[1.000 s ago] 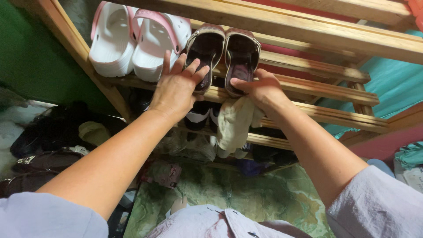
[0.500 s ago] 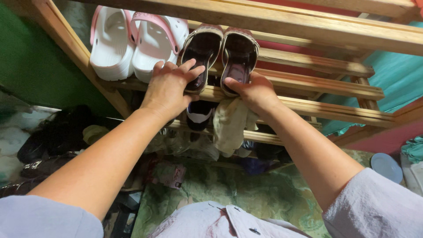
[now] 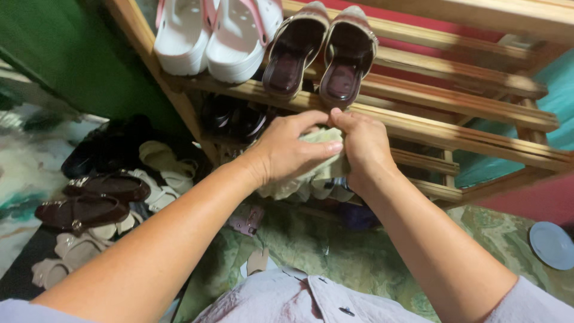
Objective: The person wipes several pairs of shoes with a cloth, handling each shoe individually and placing them back on a wooden shoe rack. The shoes include flats and high heels in various colors.
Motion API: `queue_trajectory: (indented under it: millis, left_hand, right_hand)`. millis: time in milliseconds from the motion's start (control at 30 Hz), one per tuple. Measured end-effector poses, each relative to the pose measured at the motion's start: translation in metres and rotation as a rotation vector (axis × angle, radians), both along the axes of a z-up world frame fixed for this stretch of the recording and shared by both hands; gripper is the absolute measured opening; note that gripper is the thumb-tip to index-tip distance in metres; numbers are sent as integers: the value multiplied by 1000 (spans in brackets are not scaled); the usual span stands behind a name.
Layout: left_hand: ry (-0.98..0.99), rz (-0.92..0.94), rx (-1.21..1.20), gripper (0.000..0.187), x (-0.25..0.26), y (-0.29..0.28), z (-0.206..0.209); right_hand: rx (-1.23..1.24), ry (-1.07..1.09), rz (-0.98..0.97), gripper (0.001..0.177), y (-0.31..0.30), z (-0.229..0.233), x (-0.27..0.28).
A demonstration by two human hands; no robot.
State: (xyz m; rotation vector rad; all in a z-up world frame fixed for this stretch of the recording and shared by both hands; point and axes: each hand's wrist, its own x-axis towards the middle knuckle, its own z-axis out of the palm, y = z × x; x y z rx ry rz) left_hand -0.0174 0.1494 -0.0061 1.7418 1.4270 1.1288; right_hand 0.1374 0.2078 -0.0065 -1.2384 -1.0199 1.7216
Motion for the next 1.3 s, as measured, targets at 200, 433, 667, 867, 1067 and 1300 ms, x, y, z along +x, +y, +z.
queue_trajectory:
  millis: [200,433,667,867,1067,1300]
  left_hand:
    - [-226,50,-513,34,-3,-53,-35]
    - [-320,120,-449,21,-39,-120,-83]
    - [-273,274,-564,21,-80,-181,-112]
    - [-263,390,-587,20,-133,-240,-145]
    - [-363,689,-715,11,-235,-325,-199]
    - [-394,1057,-988,17,-364,-440,-262]
  right_hand:
    - [-46,-109,253,22,-31,-32,-5]
    - [59,-423,973,35,-73,-56,-25]
    - [19,-411,1195,36,-99,-82,-63]
    - [-91,-506,1167,37,-131,-116,-117]
    - [-2,-602,997,42,-174,-175,-193]
    - [-111,-598,846,39,-208,-245,-265]
